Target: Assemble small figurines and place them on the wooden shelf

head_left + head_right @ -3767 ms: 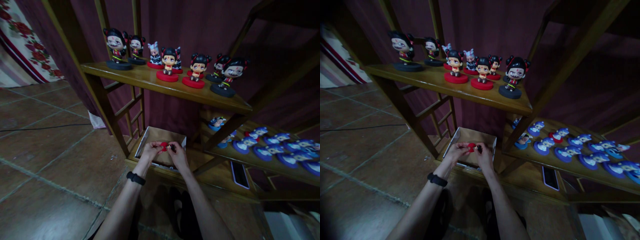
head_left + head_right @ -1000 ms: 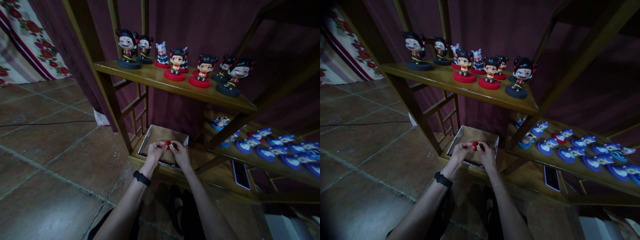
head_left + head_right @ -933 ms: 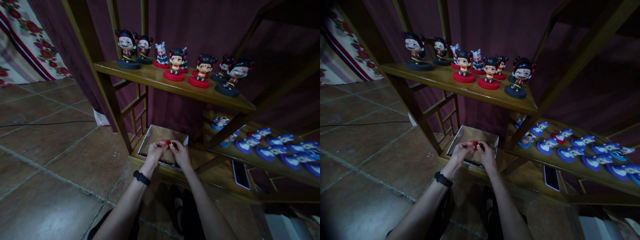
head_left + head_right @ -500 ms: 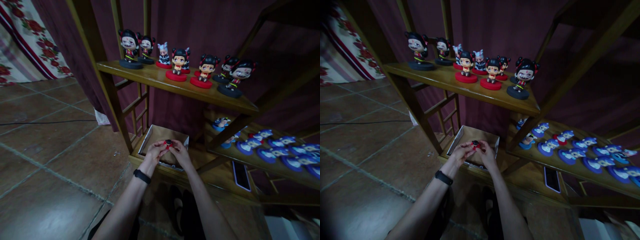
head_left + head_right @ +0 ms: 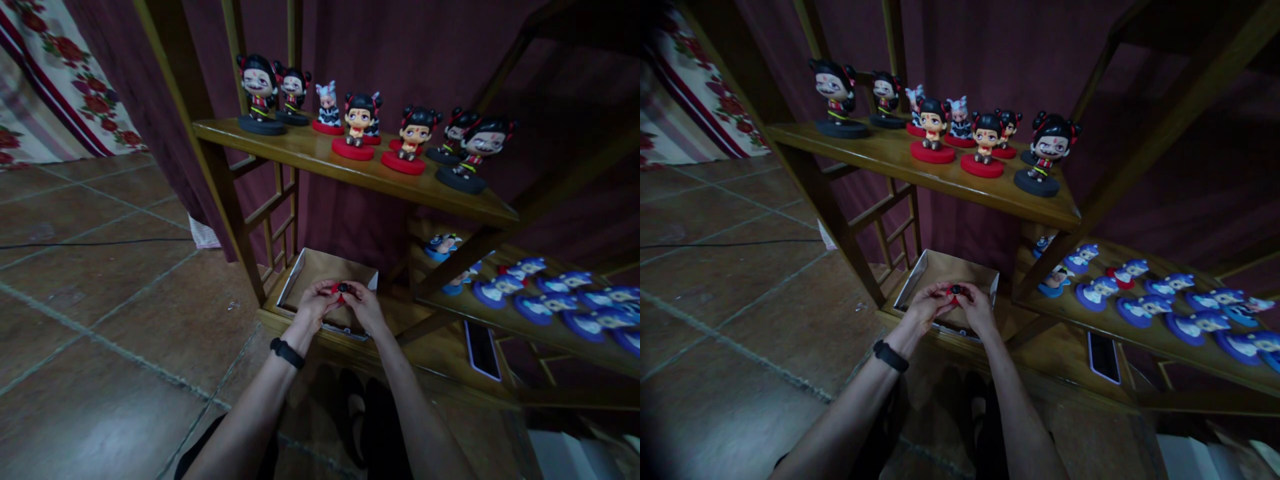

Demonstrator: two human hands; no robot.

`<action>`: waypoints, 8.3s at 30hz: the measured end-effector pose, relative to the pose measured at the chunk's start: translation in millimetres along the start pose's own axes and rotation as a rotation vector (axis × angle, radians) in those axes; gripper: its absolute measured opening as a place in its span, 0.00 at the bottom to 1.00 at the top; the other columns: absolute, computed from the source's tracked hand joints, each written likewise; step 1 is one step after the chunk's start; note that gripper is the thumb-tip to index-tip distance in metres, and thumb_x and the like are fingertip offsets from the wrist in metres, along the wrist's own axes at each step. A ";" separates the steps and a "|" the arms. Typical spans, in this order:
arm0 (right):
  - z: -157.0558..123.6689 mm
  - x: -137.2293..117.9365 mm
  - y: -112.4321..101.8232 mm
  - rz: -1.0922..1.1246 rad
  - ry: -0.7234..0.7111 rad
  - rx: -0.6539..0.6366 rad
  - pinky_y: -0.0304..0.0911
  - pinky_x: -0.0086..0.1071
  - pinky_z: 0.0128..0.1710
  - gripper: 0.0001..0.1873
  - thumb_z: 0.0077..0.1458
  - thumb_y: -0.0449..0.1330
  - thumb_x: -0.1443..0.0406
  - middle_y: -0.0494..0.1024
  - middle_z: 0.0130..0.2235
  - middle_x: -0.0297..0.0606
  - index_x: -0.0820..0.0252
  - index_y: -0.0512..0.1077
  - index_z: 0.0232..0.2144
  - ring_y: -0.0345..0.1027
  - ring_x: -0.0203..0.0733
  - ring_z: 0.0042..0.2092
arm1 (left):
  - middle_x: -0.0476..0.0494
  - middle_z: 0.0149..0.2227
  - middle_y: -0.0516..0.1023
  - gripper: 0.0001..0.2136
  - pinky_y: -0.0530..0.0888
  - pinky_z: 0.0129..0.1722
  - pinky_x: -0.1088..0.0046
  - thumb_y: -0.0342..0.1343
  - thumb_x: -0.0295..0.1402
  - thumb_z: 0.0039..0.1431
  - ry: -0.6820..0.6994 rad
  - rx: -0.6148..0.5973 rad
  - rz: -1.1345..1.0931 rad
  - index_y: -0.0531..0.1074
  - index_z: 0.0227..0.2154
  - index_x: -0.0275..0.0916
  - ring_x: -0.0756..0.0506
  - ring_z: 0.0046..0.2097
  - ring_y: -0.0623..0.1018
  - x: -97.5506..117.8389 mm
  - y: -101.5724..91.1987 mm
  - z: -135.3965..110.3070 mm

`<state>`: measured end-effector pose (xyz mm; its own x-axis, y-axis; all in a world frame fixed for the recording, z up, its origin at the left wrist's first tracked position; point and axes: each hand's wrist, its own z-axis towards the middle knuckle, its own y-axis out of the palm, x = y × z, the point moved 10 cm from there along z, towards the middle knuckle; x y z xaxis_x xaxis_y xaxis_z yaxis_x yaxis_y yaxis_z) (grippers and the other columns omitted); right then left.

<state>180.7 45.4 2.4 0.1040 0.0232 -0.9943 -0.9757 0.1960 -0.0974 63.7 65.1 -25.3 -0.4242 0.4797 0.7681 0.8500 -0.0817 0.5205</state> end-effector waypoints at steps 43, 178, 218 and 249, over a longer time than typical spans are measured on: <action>0.5 -2.6 -4.1 0.092 -0.003 -0.145 0.62 0.30 0.37 0.15 0.38 0.63 0.68 0.74 0.31 0.31 0.55 0.68 0.33 0.68 0.36 0.35 | 0.49 0.31 0.76 0.12 0.68 0.32 0.79 0.54 0.23 0.46 0.533 -0.295 1.037 0.73 0.35 0.39 0.51 0.33 0.74 49.7 39.4 -18.4; -86.7 -23.1 -11.3 0.312 0.010 0.041 0.58 0.26 0.22 0.14 0.42 0.61 0.55 0.71 0.21 0.28 0.58 0.70 0.27 0.61 0.31 0.21 | 0.40 0.24 0.76 0.11 0.72 0.24 0.82 0.53 0.34 0.55 -0.284 -0.140 -0.039 0.71 0.29 0.28 0.53 0.24 0.75 -26.2 25.5 -99.7; -291.7 -120.5 -58.4 0.391 0.070 0.066 0.66 0.30 0.26 0.17 0.40 0.62 0.58 0.78 0.32 0.38 0.60 0.75 0.34 0.70 0.35 0.26 | 0.44 0.22 0.76 0.06 0.71 0.24 0.78 0.60 0.30 0.45 0.146 -0.076 0.267 0.72 0.26 0.32 0.51 0.22 0.74 -21.1 80.7 -307.1; -267.3 -73.4 -77.4 0.645 0.170 0.298 0.69 0.37 0.35 0.19 0.38 0.65 0.58 0.78 0.32 0.39 0.60 0.70 0.34 0.73 0.40 0.32 | 0.42 0.29 0.78 0.07 0.74 0.29 0.79 0.59 0.20 0.46 -0.170 -0.174 0.086 0.73 0.30 0.32 0.51 0.28 0.77 -52.6 85.7 -239.4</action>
<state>197.1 -233.5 71.4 -0.5286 0.0765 -0.8454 -0.7365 0.4538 0.5016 84.1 -176.2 68.1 -0.2815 0.6029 0.7465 0.8082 -0.2704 0.5232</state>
